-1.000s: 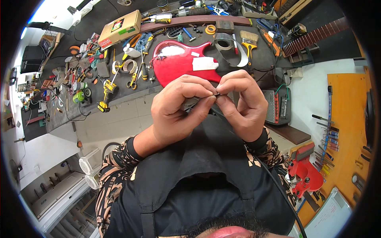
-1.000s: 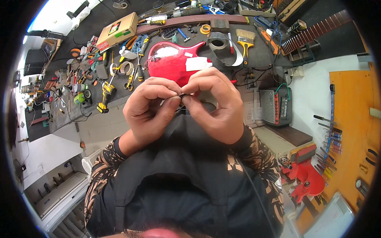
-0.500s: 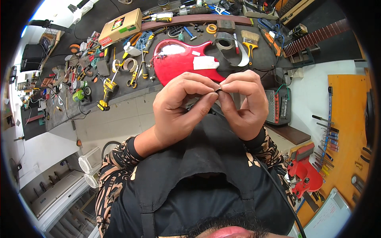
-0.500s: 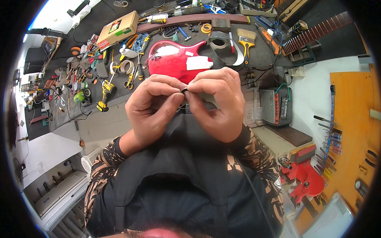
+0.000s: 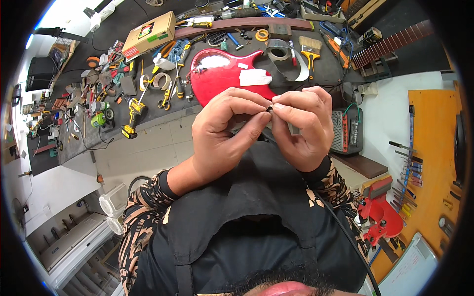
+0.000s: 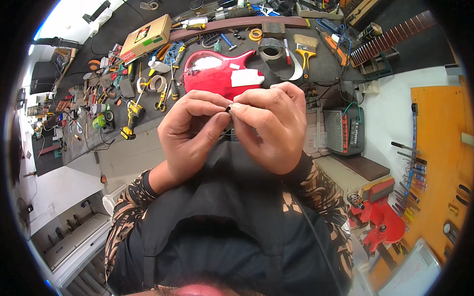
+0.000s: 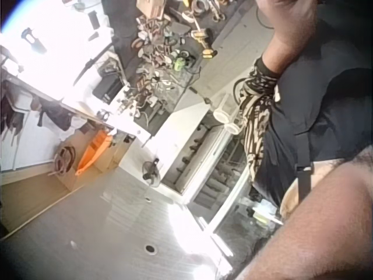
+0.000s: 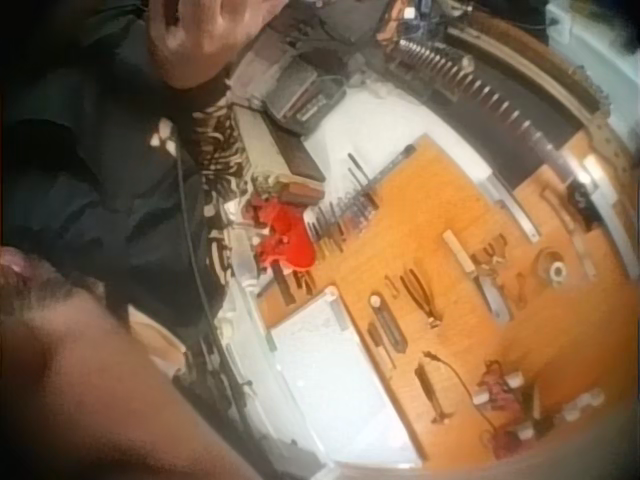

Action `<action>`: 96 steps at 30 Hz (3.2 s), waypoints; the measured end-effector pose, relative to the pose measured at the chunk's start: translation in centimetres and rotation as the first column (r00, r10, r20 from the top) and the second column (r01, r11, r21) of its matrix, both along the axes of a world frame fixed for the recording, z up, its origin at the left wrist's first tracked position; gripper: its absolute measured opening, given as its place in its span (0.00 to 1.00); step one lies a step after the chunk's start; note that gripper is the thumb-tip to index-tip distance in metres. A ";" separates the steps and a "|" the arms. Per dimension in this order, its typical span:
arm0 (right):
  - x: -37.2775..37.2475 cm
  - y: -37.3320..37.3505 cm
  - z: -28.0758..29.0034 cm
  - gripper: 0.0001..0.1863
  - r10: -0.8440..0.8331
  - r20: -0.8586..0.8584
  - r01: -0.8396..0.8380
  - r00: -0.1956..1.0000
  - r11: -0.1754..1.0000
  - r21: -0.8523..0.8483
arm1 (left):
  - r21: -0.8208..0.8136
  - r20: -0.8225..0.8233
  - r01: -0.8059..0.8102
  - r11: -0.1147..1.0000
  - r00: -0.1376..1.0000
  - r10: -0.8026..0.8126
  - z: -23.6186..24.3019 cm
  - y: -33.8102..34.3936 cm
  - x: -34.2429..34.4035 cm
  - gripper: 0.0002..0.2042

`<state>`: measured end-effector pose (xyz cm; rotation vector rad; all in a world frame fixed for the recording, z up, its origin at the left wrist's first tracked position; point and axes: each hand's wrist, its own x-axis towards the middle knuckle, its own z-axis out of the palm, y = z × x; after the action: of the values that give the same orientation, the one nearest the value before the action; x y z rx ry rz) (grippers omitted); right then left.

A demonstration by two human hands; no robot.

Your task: The person works on the internal wiring of a red electric guitar body. They use pliers to strip and cut wires, then use a soldering iron to solder connections inside the guitar's cavity. The person also handles small components and applies tape to the guitar body.

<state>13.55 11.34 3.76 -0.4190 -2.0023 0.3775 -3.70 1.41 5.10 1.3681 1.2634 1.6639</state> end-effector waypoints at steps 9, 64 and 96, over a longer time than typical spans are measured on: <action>0.1 -0.4 0.6 0.20 0.030 -0.013 -0.032 0.999 0.967 -0.252 | 0.009 -0.103 0.037 0.999 0.994 -0.036 0.8 0.1 -0.3 0.05; -1.6 1.5 -1.4 0.13 0.202 -0.365 -0.399 0.909 0.165 -0.902 | -0.301 0.346 0.202 0.932 0.934 -0.090 -2.1 0.9 -3.4 0.07; -11.5 8.3 -15.6 0.11 0.033 -0.011 -0.010 0.999 -0.018 -1.000 | -0.240 -0.641 -0.560 0.793 0.705 0.304 -18.4 8.6 -29.1 0.06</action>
<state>2.00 19.66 -11.81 -1.3020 -1.3181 1.9571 -32.79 10.04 -13.29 1.3991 2.3235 1.1397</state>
